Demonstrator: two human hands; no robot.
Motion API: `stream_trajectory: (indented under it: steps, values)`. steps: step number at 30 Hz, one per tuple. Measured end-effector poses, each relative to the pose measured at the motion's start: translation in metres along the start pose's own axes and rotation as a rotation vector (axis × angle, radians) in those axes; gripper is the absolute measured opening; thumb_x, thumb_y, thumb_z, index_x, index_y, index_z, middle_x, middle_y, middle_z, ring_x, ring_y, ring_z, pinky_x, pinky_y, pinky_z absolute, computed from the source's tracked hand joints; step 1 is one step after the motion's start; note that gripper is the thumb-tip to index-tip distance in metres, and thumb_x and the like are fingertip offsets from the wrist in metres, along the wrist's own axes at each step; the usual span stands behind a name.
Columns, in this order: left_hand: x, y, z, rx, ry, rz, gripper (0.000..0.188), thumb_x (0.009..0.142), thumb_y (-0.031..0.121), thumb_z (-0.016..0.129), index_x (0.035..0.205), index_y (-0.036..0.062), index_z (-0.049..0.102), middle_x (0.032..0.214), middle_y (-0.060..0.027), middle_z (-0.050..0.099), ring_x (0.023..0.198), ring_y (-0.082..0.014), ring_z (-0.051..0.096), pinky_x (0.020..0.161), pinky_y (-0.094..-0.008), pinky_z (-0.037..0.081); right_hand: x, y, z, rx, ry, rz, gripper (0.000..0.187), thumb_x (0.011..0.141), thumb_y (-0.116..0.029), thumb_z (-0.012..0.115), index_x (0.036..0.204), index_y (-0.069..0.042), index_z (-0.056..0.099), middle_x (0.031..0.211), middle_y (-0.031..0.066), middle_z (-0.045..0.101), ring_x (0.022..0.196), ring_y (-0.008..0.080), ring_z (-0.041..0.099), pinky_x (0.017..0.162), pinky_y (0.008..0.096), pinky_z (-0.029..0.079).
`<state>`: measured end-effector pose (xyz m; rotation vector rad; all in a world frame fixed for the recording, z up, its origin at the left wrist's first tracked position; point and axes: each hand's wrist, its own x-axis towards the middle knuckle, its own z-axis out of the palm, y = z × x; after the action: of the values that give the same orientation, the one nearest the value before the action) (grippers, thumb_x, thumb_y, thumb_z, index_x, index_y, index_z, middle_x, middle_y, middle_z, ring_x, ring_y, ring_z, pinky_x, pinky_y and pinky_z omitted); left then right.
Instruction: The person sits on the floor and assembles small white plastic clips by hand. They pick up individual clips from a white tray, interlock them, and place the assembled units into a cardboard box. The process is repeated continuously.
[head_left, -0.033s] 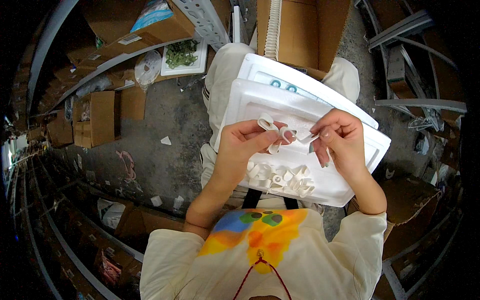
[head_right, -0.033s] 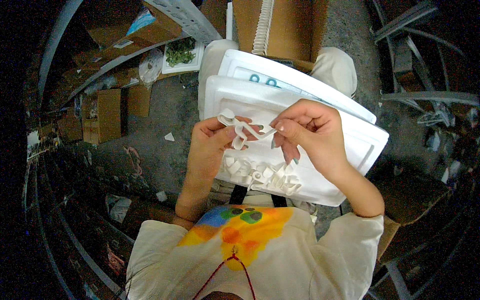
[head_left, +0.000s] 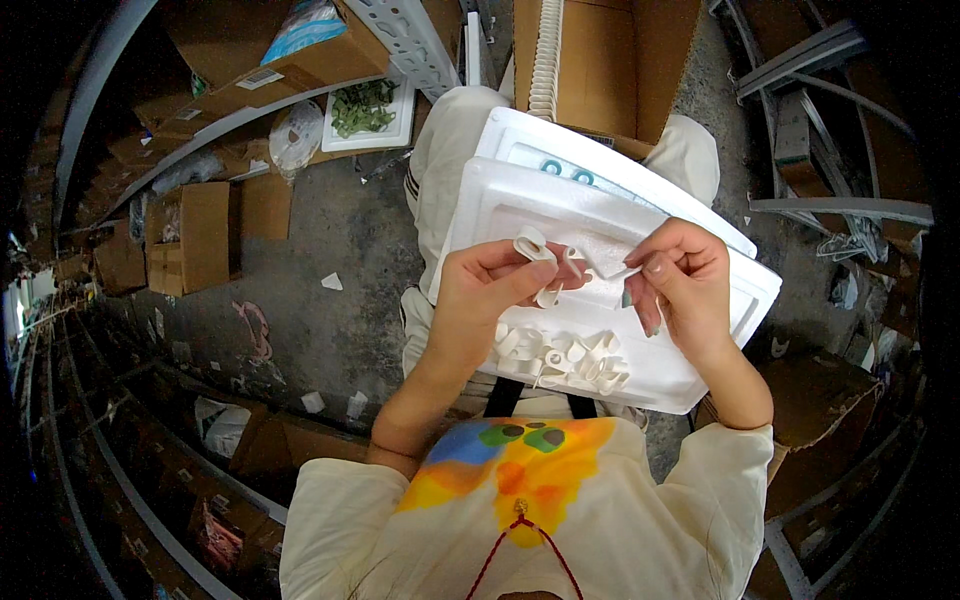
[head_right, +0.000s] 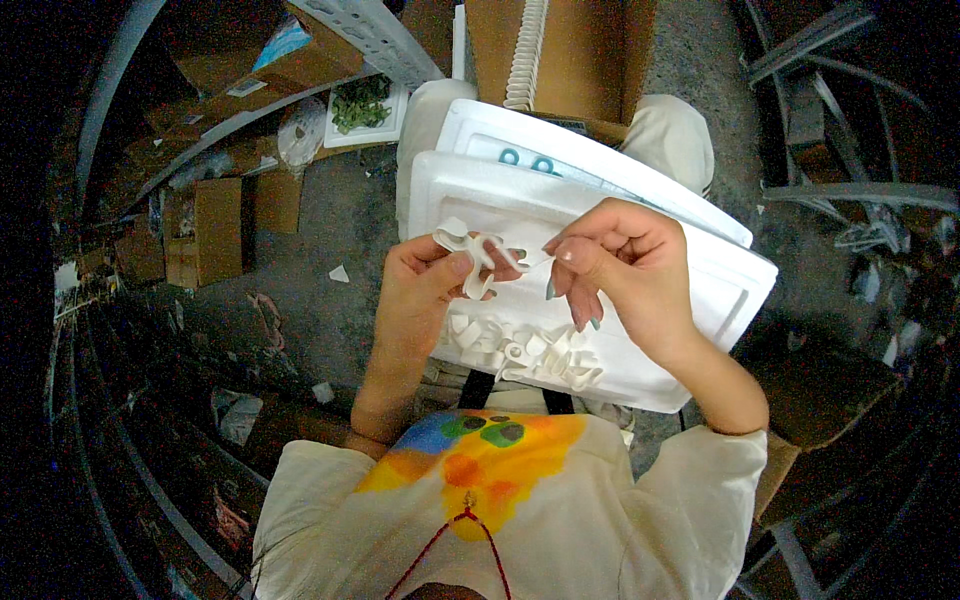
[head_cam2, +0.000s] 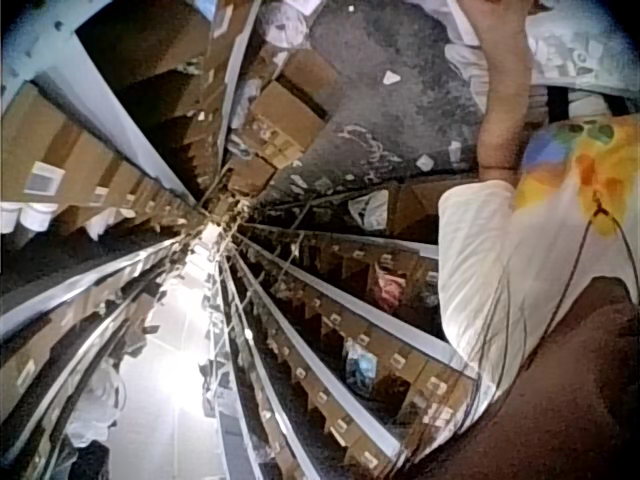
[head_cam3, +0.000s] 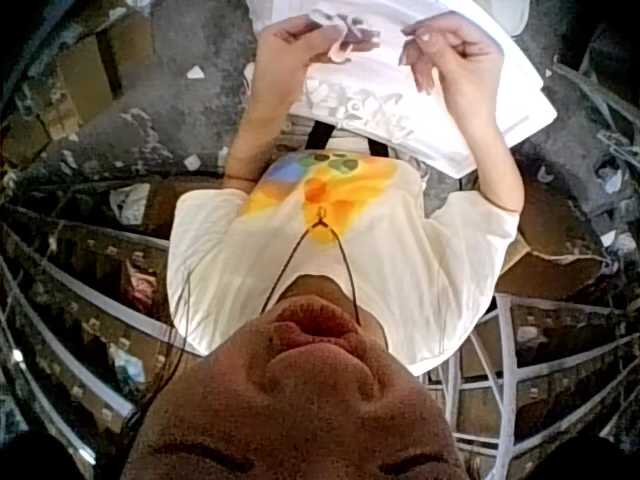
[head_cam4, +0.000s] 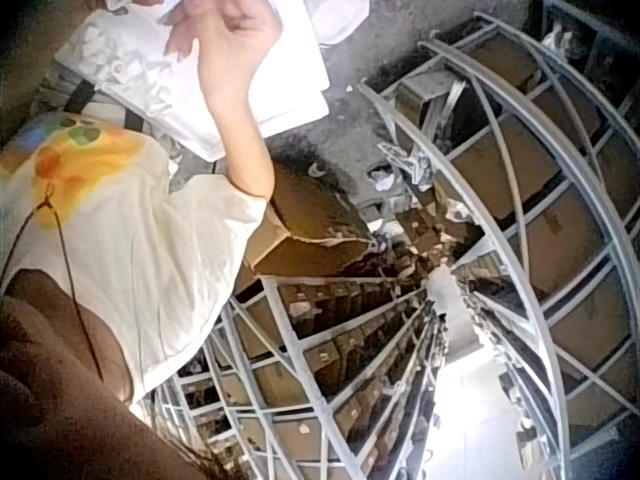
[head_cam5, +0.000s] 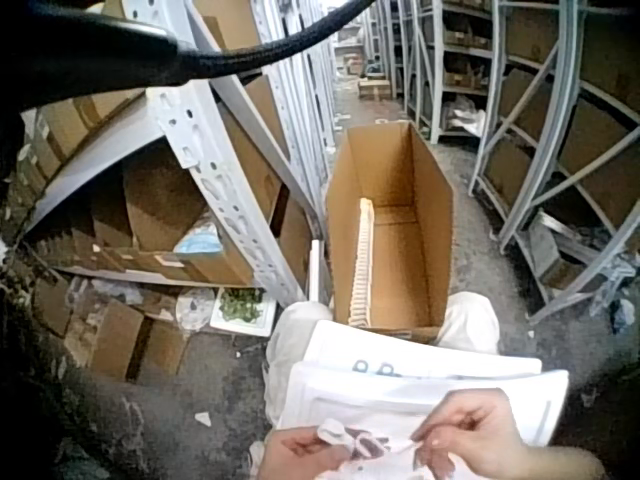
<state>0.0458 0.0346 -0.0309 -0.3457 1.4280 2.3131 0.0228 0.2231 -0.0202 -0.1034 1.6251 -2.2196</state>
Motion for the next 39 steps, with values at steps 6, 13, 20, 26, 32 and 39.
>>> stream_trajectory:
  steps: [6,13,20,26,32,39]
  values:
    - [-0.001,0.002,0.005,-0.079,-0.011,0.016,0.02,0.077,0.008,0.055,0.091,-0.0061,0.057,0.087,-0.0143,0.061,0.08,-0.0194,0.06,0.067,-0.0219,0.046,-0.003,0.002,0.011,0.089,0.012,0.061,0.014,0.084,-0.012,0.046,0.083,0.002,0.046,0.057,0.0143,0.055,0.033,0.0134,0.048,0.031,0.0196,0.034]
    - [-0.001,-0.005,0.003,-0.083,0.032,0.11,0.019,0.075,0.004,0.057,0.092,-0.0051,0.057,0.085,-0.0113,0.061,0.077,-0.0141,0.059,0.064,-0.0201,0.045,0.0,0.004,0.014,0.488,-0.149,0.451,0.019,0.086,-0.022,0.046,0.088,-0.004,0.046,0.069,0.0159,0.057,0.038,0.0087,0.041,0.036,0.0173,0.031]
    - [0.0,-0.01,0.001,-0.085,0.073,0.104,0.019,0.077,0.007,0.056,0.092,-0.004,0.058,0.083,-0.009,0.061,0.073,-0.0102,0.056,0.065,-0.0207,0.045,0.0,0.018,0.017,0.303,-0.104,0.323,0.014,0.084,-0.016,0.05,0.085,-0.002,0.051,0.065,0.0051,0.052,0.045,0.004,0.034,0.039,0.0163,0.024]
    - [0.004,-0.009,-0.002,-0.364,-0.039,0.015,0.025,0.081,0.013,0.05,0.098,-0.0053,0.053,0.09,-0.0131,0.059,0.078,-0.0156,0.059,0.071,-0.0254,0.048,0.002,0.021,0.011,0.288,-0.159,0.308,0.014,0.083,-0.015,0.051,0.088,-0.003,0.053,0.064,0.0025,0.051,0.045,0.0041,0.034,0.039,0.0165,0.024]
    - [0.004,-0.01,-0.002,-0.341,-0.053,0.073,0.022,0.08,0.005,0.05,0.097,-0.007,0.053,0.092,-0.0155,0.059,0.078,-0.0174,0.059,0.073,-0.0267,0.047,0.003,0.021,0.011,0.291,-0.205,0.423,0.014,0.083,-0.015,0.051,0.089,-0.003,0.054,0.065,0.0022,0.051,0.046,0.0036,0.035,0.04,0.0164,0.025]
    - [0.002,-0.007,0.001,-0.076,0.053,0.191,0.019,0.074,-0.001,0.054,0.092,-0.0079,0.057,0.09,-0.0139,0.06,0.078,-0.0141,0.057,0.073,-0.0241,0.046,-0.002,0.025,0.018,-0.062,-0.072,0.122,0.021,0.08,-0.014,0.056,0.097,-0.002,0.055,0.068,0.0001,0.054,0.048,0.0023,0.033,0.042,0.0169,0.027]
